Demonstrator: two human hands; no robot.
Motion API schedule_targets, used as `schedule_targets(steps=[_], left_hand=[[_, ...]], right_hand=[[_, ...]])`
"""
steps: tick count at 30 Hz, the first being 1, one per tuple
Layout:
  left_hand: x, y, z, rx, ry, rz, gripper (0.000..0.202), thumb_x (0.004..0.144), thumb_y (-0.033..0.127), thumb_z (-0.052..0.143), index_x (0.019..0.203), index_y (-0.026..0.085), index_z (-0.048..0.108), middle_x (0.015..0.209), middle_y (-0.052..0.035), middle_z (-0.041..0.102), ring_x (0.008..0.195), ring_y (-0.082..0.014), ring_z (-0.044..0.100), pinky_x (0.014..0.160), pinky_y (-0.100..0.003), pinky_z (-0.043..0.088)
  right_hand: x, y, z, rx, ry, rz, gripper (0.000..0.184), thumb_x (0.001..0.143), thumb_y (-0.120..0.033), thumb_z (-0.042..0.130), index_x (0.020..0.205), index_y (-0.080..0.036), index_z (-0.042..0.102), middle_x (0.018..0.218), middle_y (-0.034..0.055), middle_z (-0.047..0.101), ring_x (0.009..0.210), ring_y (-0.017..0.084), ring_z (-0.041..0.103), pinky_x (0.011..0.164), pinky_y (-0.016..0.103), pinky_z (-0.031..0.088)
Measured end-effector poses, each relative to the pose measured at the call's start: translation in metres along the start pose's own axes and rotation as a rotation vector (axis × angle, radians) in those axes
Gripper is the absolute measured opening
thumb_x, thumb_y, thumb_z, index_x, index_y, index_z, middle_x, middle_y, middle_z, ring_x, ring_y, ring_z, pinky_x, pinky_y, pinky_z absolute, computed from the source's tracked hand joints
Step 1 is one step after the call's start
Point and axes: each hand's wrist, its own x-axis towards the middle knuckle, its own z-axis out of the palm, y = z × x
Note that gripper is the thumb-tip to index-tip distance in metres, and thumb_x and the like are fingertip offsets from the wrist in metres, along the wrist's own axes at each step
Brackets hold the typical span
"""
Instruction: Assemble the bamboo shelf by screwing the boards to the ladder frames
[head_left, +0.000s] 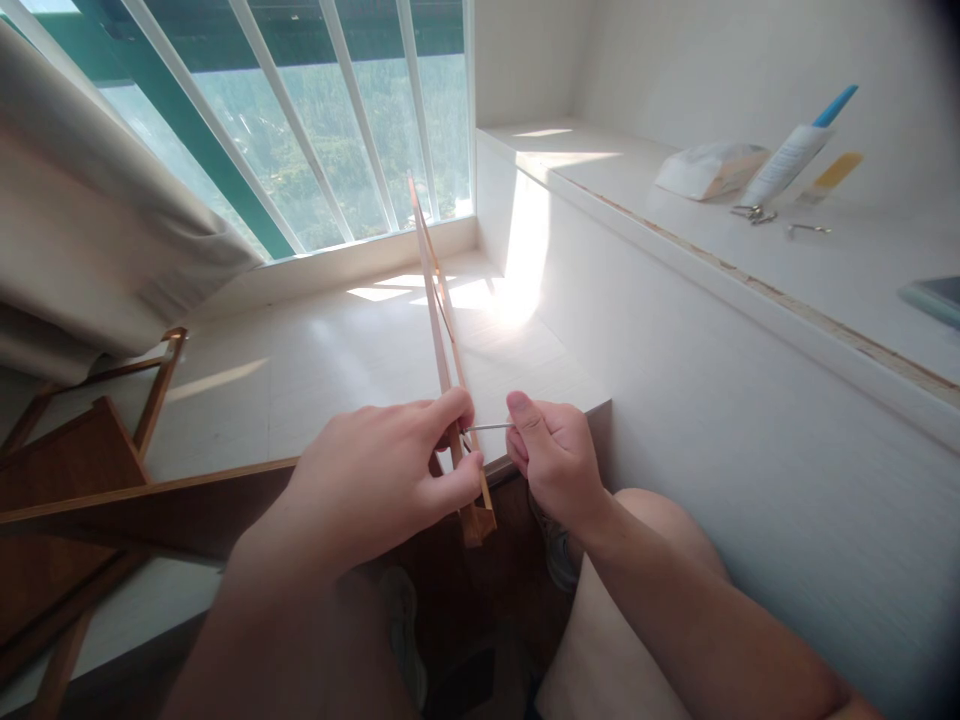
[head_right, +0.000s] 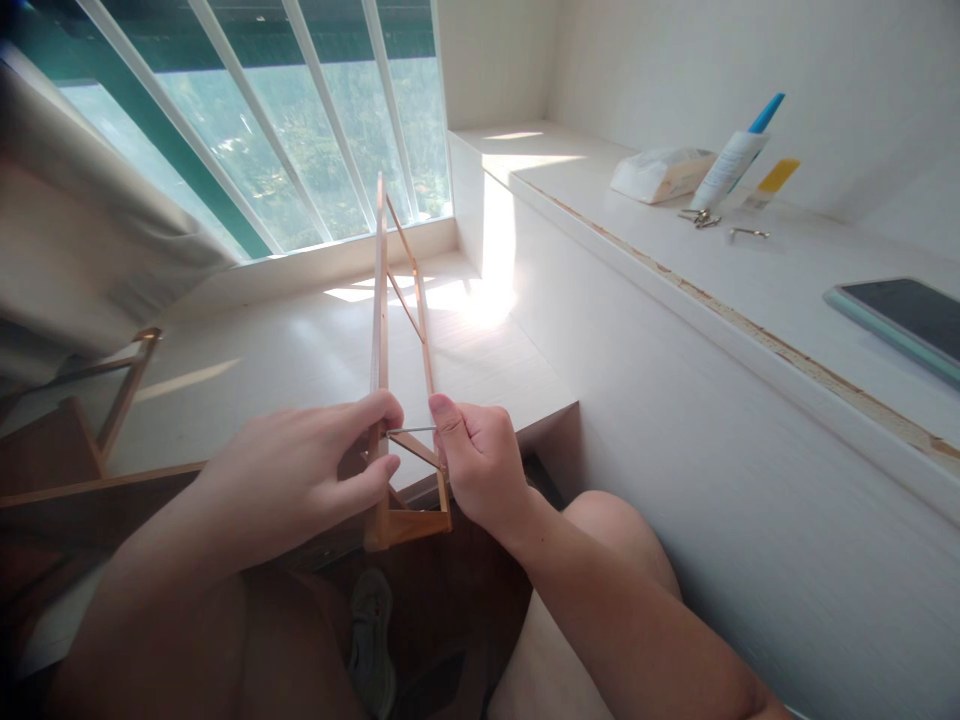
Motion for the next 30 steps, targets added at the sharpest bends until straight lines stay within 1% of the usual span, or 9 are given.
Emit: schedule_targets(steps=[3,5,11,15,22,25,30], left_hand=[[0.0,0.0,0.0,0.001,0.001,0.006,0.021,0.092,0.052,0.046,0.099,0.034,0.052,0.071,0.0075,0.065,0.061,-0.019,0.055,0.056,-0.031,0.027],[0.0,-0.001,0.001,0.0,0.002,0.01,0.021,0.092,0.052,0.046,0.099,0.034,0.052,0.071,0.0078,0.064,0.06,-0.0191,0.055,0.056,-0.03,0.027],[-0.001,-0.002,0.0,0.0,-0.006,0.005,0.022,0.092,0.053,0.045,0.101,0.034,0.052,0.072,0.0075,0.065,0.062,-0.0197,0.056,0.056,-0.031,0.027],[0.0,-0.001,0.0,0.002,-0.008,0.003,0.021,0.092,0.052,0.045,0.101,0.034,0.052,0.072,0.0076,0.064,0.062,-0.0195,0.056,0.057,-0.031,0.027],[0.0,-0.002,0.001,0.003,0.002,0.009,0.021,0.092,0.053,0.045,0.102,0.035,0.052,0.071,0.008,0.064,0.062,-0.0195,0.054,0.057,-0.03,0.027],[0.0,-0.002,0.001,0.006,0.008,0.009,0.021,0.092,0.053,0.046,0.101,0.035,0.052,0.071,0.0082,0.063,0.061,-0.0193,0.054,0.057,-0.029,0.026],[0.0,-0.002,0.001,-0.003,0.001,0.008,0.021,0.092,0.053,0.046,0.1,0.034,0.052,0.072,0.0078,0.064,0.061,-0.0183,0.054,0.057,-0.03,0.026]], right_hand=[[0.003,-0.001,-0.005,-0.003,0.058,-0.025,0.059,0.099,-0.052,0.052,0.052,-0.021,0.034,0.045,-0.005,0.034,0.042,0.008,0.03,0.043,0.027,0.024],[0.004,-0.001,-0.008,-0.046,0.069,-0.067,0.058,0.1,-0.05,0.051,0.052,-0.021,0.036,0.046,-0.0046,0.035,0.043,0.008,0.031,0.044,0.027,0.025],[0.003,-0.001,-0.007,-0.217,-0.039,-0.196,0.054,0.103,-0.042,0.047,0.055,-0.019,0.039,0.049,-0.004,0.038,0.047,0.008,0.034,0.049,0.028,0.028],[0.002,0.002,-0.005,-0.246,-0.044,-0.224,0.053,0.103,-0.039,0.047,0.056,-0.019,0.038,0.05,-0.0044,0.036,0.048,0.008,0.033,0.05,0.027,0.028],[0.005,0.007,-0.007,-0.265,-0.064,-0.29,0.05,0.103,-0.035,0.048,0.057,-0.019,0.039,0.052,-0.0047,0.036,0.049,0.008,0.034,0.051,0.026,0.029],[0.007,0.011,-0.009,-0.307,-0.071,-0.37,0.047,0.104,-0.032,0.047,0.059,-0.019,0.04,0.054,-0.0044,0.037,0.05,0.008,0.034,0.052,0.027,0.029],[0.011,0.015,-0.013,-0.406,-0.079,-0.572,0.039,0.102,-0.027,0.05,0.064,-0.02,0.041,0.059,-0.0039,0.038,0.055,0.01,0.034,0.056,0.029,0.028]])
